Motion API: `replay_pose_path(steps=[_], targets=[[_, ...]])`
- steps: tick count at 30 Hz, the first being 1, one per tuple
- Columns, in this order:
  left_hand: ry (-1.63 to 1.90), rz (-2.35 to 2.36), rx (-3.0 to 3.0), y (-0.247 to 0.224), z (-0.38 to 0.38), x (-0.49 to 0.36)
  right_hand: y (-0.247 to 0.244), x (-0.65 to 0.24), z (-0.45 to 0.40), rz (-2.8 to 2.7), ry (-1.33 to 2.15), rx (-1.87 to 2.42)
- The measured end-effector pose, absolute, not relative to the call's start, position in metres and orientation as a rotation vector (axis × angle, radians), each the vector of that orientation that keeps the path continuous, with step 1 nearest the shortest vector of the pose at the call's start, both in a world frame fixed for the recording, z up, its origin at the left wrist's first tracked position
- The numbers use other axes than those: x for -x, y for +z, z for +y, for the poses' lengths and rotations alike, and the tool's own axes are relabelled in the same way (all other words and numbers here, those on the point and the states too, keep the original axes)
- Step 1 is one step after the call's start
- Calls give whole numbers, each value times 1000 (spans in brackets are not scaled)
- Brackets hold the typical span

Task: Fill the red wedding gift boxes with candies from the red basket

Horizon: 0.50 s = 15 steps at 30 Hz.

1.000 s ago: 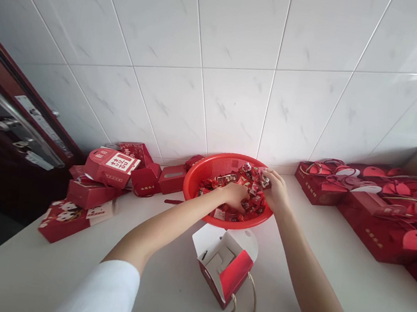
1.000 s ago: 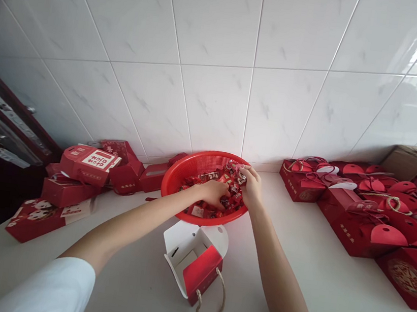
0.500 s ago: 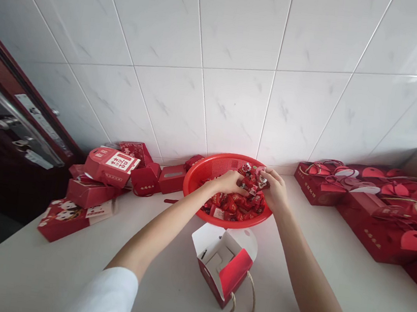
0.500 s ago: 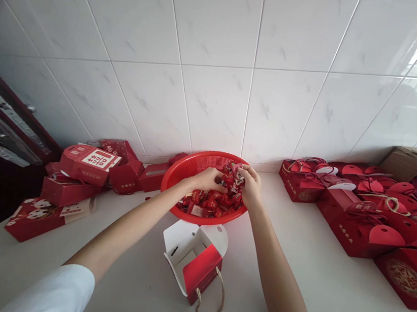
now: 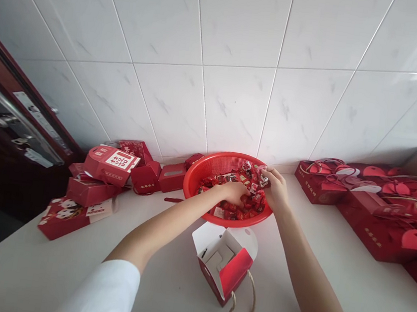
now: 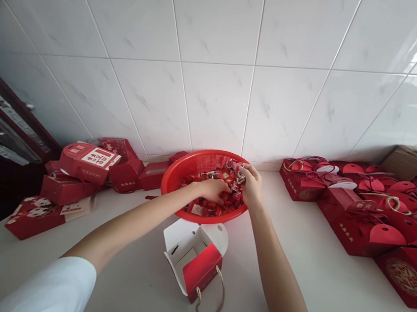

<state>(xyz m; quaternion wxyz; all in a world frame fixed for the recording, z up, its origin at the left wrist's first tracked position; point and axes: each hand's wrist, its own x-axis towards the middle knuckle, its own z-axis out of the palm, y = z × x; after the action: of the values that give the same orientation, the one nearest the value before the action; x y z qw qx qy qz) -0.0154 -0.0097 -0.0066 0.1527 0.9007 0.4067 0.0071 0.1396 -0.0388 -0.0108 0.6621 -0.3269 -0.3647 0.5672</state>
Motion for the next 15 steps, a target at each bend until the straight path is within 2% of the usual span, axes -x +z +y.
replay_pose_path(steps=[5,15], targets=[[-299,1089,-2687,-12,-13,5,-11,-141,-39,-837,1284,752],[-204,1091,-2579,-13,-11,3,-9,-140,-40,-843,1284,765]])
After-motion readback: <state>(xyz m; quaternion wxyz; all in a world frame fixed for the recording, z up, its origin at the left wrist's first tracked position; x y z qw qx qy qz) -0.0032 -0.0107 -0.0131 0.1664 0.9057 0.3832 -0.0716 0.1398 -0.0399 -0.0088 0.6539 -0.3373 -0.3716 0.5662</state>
